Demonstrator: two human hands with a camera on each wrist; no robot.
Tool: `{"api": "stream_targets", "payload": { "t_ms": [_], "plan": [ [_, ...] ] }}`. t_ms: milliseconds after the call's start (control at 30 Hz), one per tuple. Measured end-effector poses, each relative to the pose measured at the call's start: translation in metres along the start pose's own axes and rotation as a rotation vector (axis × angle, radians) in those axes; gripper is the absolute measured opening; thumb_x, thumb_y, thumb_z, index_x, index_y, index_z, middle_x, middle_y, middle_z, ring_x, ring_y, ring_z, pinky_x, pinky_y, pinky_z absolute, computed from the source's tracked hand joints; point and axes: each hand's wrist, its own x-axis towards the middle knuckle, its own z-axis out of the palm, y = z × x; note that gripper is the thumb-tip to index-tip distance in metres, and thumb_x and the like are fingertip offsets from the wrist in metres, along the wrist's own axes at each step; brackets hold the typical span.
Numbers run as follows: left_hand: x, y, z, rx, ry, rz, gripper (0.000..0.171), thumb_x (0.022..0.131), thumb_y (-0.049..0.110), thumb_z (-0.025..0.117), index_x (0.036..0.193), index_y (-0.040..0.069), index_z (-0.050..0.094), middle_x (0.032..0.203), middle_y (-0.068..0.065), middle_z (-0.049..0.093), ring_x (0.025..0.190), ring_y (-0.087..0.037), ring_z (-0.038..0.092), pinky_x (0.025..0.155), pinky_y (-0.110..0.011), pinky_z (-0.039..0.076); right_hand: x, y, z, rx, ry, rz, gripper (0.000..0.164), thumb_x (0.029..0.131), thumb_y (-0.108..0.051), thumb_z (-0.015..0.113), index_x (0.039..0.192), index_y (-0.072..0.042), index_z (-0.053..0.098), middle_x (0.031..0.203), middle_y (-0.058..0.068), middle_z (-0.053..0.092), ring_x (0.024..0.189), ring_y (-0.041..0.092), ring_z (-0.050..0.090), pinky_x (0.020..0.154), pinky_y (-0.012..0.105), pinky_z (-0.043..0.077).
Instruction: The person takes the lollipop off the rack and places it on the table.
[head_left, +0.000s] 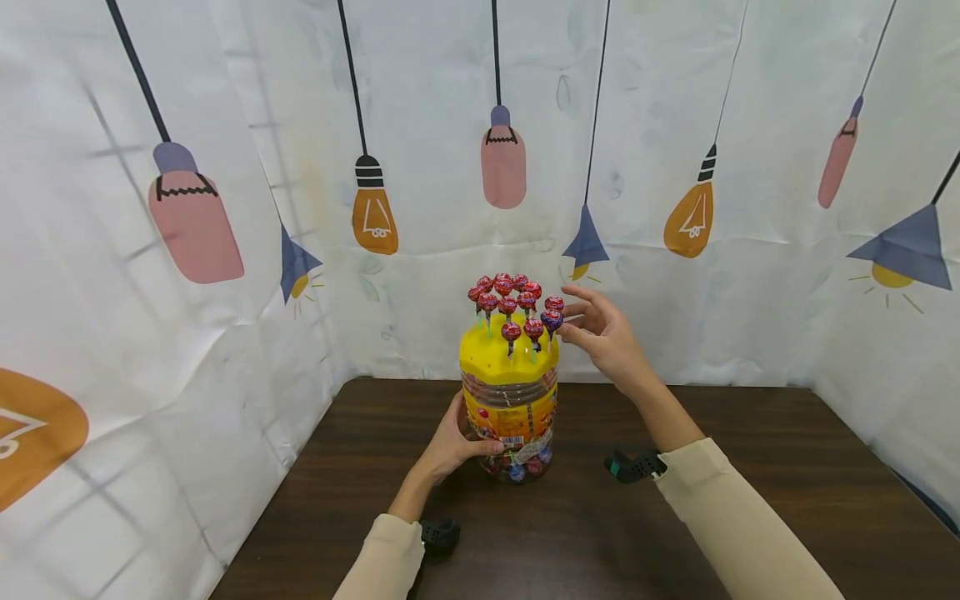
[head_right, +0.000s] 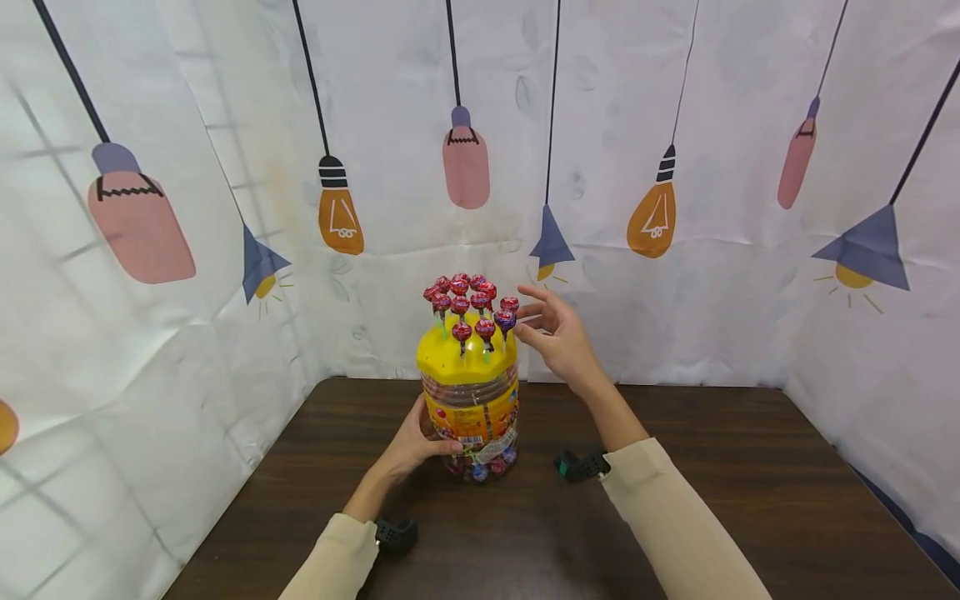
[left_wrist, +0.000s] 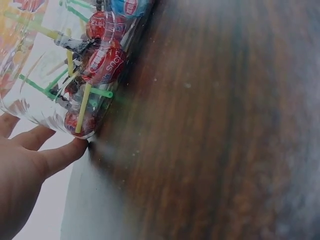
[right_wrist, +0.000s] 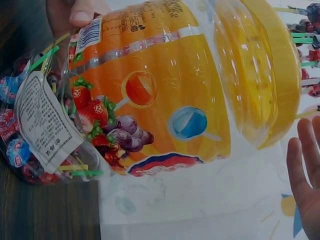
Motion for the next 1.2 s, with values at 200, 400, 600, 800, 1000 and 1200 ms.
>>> {"api": "stream_targets", "payload": {
  "t_ms": [200, 400, 600, 800, 1000, 1200],
  "plan": [
    [-0.001, 0.001, -0.001, 0.011, -0.003, -0.010, 0.100, 0.085, 0.016, 0.085, 0.161, 0.026, 0.021, 0.157, -0.007, 0.044, 0.145, -0.034, 0.044, 0.114, -0.057, 0.045, 0.005, 0.002, 0.005, -0.054, 0.009, -0.021, 0.056, 0.096, -0.003, 0.068, 0.149, -0.012, 0.052, 0.109, 0.015, 0.065, 0.092, 0.019, 0.067, 0.082, 0.022, 0.059],
    [-0.001, -0.001, 0.000, 0.019, 0.002, -0.027, 0.099, 0.085, 0.017, 0.085, 0.160, 0.026, 0.022, 0.159, -0.006, 0.042, 0.148, -0.036, 0.039, 0.115, -0.060, 0.042, 0.010, 0.002, 0.005, -0.021, 0.062, -0.072, 0.049, 0.098, -0.002, 0.065, 0.146, -0.007, 0.054, 0.100, 0.003, 0.066, 0.083, 0.019, 0.067, 0.078, 0.022, 0.059],
    [-0.001, 0.000, -0.001, 0.035, 0.009, -0.029, 0.100, 0.084, 0.018, 0.086, 0.160, 0.026, 0.022, 0.159, -0.005, 0.041, 0.150, -0.035, 0.038, 0.116, -0.060, 0.041, 0.013, -0.007, -0.003, 0.014, 0.121, -0.132, 0.049, 0.097, -0.006, 0.069, 0.144, -0.010, 0.056, 0.098, 0.004, 0.066, 0.084, 0.010, 0.068, 0.074, 0.023, 0.061],
    [-0.001, 0.002, 0.000, 0.045, 0.009, -0.029, 0.099, 0.084, 0.018, 0.086, 0.160, 0.025, 0.022, 0.159, -0.006, 0.041, 0.149, -0.036, 0.039, 0.115, -0.060, 0.042, 0.001, 0.002, -0.013, -0.001, 0.157, -0.130, 0.049, 0.097, -0.004, 0.067, 0.145, -0.010, 0.057, 0.095, -0.003, 0.068, 0.081, 0.010, 0.068, 0.071, 0.023, 0.061],
    [-0.001, 0.003, 0.001, 0.050, 0.015, -0.026, 0.098, 0.084, 0.018, 0.086, 0.160, 0.024, 0.023, 0.158, -0.006, 0.043, 0.147, -0.035, 0.042, 0.115, -0.059, 0.043, -0.023, 0.033, -0.020, 0.028, 0.207, -0.095, 0.048, 0.095, 0.002, 0.068, 0.141, -0.010, 0.060, 0.093, -0.006, 0.068, 0.074, 0.011, 0.068, 0.064, 0.025, 0.062],
    [-0.002, 0.002, 0.001, 0.047, 0.019, -0.033, 0.099, 0.084, 0.018, 0.086, 0.160, 0.025, 0.024, 0.158, -0.005, 0.043, 0.148, -0.035, 0.041, 0.115, -0.059, 0.043, -0.047, 0.066, -0.021, 0.103, 0.261, -0.044, 0.046, 0.093, 0.004, 0.071, 0.137, -0.006, 0.061, 0.091, -0.002, 0.068, 0.071, 0.011, 0.068, 0.062, 0.026, 0.062]
  ]
}}
